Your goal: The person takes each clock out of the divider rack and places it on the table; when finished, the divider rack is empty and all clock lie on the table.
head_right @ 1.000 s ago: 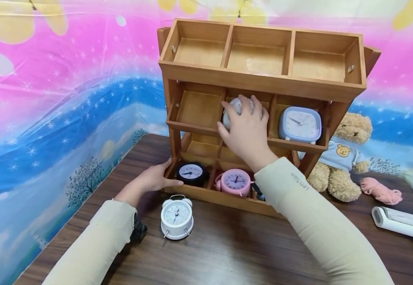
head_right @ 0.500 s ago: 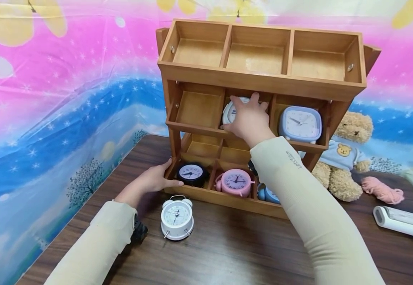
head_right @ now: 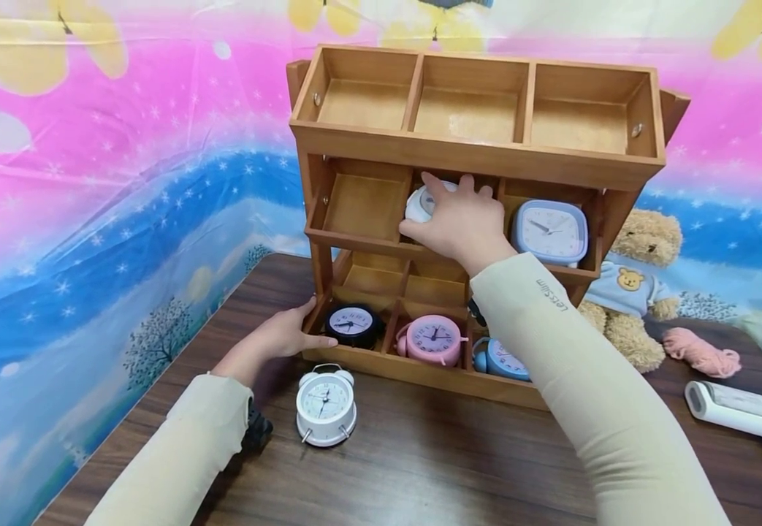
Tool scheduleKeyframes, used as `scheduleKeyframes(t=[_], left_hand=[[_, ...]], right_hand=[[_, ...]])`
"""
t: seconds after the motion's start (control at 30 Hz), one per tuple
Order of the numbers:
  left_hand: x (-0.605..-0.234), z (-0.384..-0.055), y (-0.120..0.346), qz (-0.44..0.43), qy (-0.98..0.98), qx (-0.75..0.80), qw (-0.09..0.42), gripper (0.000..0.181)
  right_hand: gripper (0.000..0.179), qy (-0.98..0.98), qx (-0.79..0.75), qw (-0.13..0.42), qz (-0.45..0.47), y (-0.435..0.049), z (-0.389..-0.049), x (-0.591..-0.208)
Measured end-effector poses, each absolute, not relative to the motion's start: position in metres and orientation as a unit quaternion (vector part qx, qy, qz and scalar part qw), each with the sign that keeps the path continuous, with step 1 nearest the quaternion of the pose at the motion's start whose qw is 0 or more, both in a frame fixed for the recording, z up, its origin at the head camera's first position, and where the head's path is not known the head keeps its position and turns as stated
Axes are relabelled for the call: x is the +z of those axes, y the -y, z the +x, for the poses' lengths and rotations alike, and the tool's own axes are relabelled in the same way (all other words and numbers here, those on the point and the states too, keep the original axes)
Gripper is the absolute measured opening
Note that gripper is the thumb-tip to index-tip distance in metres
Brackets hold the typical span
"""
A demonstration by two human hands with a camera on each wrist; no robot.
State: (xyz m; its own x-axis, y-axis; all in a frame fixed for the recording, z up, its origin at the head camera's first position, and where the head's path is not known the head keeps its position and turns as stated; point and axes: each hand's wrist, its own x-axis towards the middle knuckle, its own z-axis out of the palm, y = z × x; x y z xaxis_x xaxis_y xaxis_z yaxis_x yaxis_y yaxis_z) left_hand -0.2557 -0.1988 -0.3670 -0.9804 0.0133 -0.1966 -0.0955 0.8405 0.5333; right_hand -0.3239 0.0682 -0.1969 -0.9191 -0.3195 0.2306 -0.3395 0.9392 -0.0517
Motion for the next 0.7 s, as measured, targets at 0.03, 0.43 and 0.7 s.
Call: scheduleKeyframes(t=[0.03,0.43,0.7], left_hand=[[-0.367,-0.256,0.199,-0.021,-0.954,0.282,0.097,0.104],[-0.366,-0.255,0.200,-0.012,-0.953,0.284,0.104,0.105],[-0.365,-0.255,0.200,-0.017,-0.953,0.281,0.114,0.105]], right_hand=[[0.085,0.977,0.042,0.117,0.171,-0.069,-0.322,-0.197],[0.088,0.949,0.065,0.165,0.259,-0.091,-0.240,-0.220],[0.086,0.930,0.034,0.154,0.333,-0.100,-0.193,-0.284]])
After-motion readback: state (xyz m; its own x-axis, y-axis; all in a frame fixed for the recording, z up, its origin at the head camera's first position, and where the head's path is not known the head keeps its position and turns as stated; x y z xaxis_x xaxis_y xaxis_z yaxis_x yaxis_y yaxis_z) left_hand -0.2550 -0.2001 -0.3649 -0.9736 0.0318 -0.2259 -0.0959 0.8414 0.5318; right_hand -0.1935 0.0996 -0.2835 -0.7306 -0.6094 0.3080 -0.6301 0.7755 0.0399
